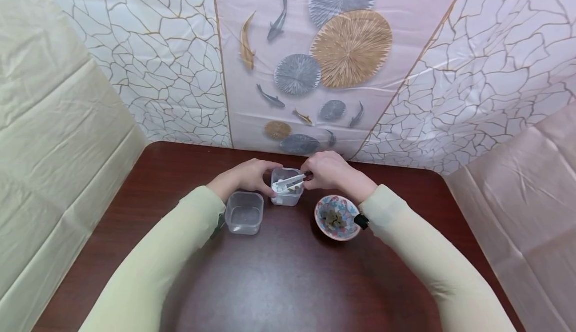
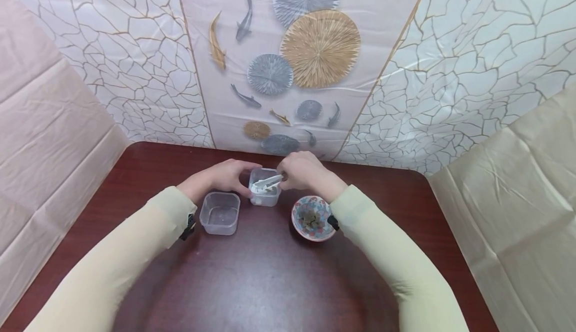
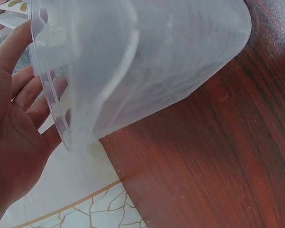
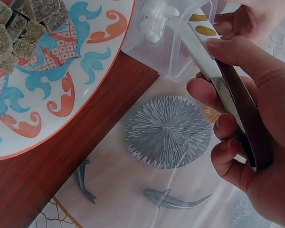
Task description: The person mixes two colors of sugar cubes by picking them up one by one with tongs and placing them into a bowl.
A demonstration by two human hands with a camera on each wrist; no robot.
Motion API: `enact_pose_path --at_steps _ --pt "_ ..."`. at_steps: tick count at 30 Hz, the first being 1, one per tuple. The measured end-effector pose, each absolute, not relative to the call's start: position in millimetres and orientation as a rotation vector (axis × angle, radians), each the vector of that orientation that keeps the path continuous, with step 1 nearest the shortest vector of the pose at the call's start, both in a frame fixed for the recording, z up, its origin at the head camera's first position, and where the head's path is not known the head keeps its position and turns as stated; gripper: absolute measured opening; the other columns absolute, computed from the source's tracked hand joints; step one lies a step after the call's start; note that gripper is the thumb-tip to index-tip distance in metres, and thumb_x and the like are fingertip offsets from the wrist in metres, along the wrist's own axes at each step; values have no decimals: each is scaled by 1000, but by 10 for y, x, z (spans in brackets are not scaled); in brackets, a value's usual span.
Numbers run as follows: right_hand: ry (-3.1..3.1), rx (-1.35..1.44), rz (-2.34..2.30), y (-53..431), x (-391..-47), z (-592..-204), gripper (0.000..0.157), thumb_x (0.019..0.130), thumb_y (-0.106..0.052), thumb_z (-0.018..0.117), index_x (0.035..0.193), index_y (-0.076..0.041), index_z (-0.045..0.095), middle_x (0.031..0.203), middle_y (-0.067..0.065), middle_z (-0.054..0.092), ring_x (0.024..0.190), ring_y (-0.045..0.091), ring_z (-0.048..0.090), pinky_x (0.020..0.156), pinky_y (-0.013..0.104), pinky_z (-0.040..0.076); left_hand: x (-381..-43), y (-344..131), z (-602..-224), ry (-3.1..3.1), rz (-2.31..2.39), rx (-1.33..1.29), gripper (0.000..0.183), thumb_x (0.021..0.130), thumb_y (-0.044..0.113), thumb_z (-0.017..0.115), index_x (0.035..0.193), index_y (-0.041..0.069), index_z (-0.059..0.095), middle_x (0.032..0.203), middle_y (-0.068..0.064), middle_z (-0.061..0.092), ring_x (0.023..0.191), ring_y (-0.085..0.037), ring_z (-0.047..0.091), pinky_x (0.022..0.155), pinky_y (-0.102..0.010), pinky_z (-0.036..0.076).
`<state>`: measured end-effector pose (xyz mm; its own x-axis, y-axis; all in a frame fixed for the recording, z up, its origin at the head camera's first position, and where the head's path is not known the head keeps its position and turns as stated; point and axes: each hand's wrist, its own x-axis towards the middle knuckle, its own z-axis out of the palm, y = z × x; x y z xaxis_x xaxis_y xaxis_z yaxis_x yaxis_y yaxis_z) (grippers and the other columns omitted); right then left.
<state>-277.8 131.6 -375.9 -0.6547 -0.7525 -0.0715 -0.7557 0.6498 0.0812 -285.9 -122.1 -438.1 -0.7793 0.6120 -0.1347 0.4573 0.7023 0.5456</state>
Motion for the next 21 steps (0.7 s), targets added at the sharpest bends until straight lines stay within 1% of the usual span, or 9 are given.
enact_pose_path --at_steps 4,10,14,16,21 --pt "2831 -1270 155 1312 -2793 -3762 25 83 -32 81 71 -23 61 64 -10 47 61 15 46 56 35 35 -2858 -1221 -4377 2610 711 861 88 84 35 92 157 8 53 145 -11 68 137 -25 61 118 -41 44" --pt "2812 -1278 102 1310 -2823 -3767 24 84 -31 81 72 -22 62 64 -10 46 61 14 45 56 33 32 -2845 -1232 -4373 2624 704 876 88 84 35 92 157 7 53 145 -11 68 138 -26 60 118 -42 44" --pt "2802 -1222 33 1360 -2862 -3780 13 87 -32 82 81 -23 74 65 -11 52 63 13 48 57 34 36 -2849 -1218 -4393 2623 716 882 87 83 34 92 157 7 53 144 -11 68 137 -25 61 118 -42 45" --pt "2796 -1203 7 1384 -2878 -3791 10 88 -33 83 87 -24 78 65 -11 55 64 13 49 57 34 38 -2847 -1213 -4390 2624 718 885 87 83 34 92 157 7 54 144 -11 68 137 -25 61 117 -42 45" --pt "2774 -1203 -21 1389 -2903 -3812 11 89 -34 83 89 -24 79 67 -10 56 65 13 50 57 34 38 -2843 -1222 -4377 2631 710 896 87 82 33 92 156 7 54 144 -11 68 137 -26 61 117 -42 45"
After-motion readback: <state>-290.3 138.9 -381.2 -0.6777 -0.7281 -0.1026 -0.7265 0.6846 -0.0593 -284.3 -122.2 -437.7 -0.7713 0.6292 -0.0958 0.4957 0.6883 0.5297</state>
